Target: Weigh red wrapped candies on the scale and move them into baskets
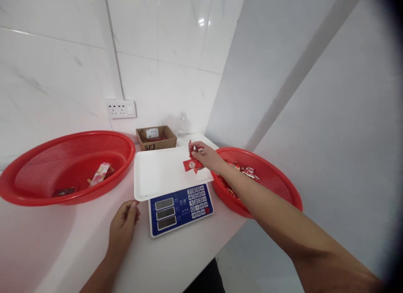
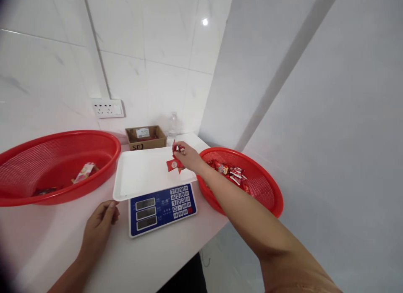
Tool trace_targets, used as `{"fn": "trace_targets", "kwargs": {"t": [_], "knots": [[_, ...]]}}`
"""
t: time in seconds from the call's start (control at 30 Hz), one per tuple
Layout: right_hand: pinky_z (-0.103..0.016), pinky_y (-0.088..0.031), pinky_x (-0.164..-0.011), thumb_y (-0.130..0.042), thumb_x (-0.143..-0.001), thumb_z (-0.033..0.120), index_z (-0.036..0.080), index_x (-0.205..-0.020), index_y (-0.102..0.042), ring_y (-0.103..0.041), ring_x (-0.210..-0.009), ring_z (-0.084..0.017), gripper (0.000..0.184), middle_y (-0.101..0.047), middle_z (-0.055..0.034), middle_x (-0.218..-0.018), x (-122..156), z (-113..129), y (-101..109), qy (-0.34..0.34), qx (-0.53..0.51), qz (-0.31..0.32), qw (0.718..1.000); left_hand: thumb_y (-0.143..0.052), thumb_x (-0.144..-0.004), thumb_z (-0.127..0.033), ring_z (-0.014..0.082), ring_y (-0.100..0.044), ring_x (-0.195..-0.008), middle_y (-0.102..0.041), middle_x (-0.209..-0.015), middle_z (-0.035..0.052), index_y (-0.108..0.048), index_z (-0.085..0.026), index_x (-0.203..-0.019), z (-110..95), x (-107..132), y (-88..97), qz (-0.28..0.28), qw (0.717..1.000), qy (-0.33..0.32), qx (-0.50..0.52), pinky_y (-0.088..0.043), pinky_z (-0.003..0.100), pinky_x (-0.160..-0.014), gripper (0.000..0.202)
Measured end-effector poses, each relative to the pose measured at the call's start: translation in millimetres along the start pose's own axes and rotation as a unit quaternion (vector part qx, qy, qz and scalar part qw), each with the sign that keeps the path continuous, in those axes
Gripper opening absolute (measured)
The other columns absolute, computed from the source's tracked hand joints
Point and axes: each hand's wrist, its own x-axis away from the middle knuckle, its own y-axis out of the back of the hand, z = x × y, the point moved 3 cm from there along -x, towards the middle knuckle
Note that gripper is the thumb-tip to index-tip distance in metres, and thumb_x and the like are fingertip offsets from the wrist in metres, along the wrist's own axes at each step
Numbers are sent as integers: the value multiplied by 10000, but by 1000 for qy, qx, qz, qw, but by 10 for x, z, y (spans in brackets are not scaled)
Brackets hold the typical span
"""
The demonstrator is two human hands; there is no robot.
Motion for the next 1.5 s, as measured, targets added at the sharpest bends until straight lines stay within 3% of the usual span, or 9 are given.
{"fn": "trace_targets", "kwargs": {"t": [0.17,0.57,0.87,1.07,1.17,1.3,1.5], "knots": [[-218,-537,-454,-448,-841,203,254,-1109,-513,-515,-667,-109,281,-527,-17,-857,-74,59,-304,-8,43,86,995,-474,-783,-536,128,-496,-558,-521,-591,-31,-559,-197,-811,20,5,6,1,1000,3,12,-418,233,-527,351],[-148,-399,-369,-526,-791,160,226,-1198,-510,-495,-526,-64,413,-587,-9,-839,-120,58,-284,18,170,98,980,-471,-794,-515,130,-486,-565,-517,-598,-24,-545,-194,-799,26,-6,-13,8,1000,9,24,-415,238,-531,330],[-203,-545,-504,-518,-808,186,269,-1239,-459,-532,-711,-114,444,-541,-10,-851,-99,30,-267,-15,70,91,993,-479,-789,-525,134,-489,-566,-522,-603,-25,-548,-195,-806,-2,10,-5,10,999,20,25,-415,247,-540,338],[-230,-561,-554,-496,-828,224,291,-1247,-437,-535,-810,-134,428,-537,-23,-922,-134,20,-279,11,56,65,996,-482,-792,-514,125,-479,-556,-516,-593,-31,-547,-197,-795,7,1,-6,9,999,14,28,-409,234,-531,324],[-246,-545,-544,-478,-836,248,281,-1282,-405,-554,-749,-135,453,-554,-20,-876,-154,-15,-269,22,109,57,992,-480,-796,-514,123,-475,-559,-514,-594,-35,-541,-202,-794,31,1,-6,14,999,17,32,-404,230,-532,318],[-258,-507,-580,-488,-813,190,244,-1316,-395,-565,-680,-135,514,-602,-30,-860,-166,-107,-274,37,253,57,965,-474,-803,-507,125,-475,-565,-513,-597,-32,-541,-199,-799,36,0,-9,16,999,17,30,-402,230,-534,316],[-319,-456,-752,-611,-746,231,212,-1323,-401,-580,-843,-201,615,-625,-78,-981,-191,-168,-239,52,323,52,943,-482,-796,-506,125,-480,-555,-520,-587,-30,-550,-195,-802,12,0,-14,14,999,16,31,-409,229,-530,318]]}}
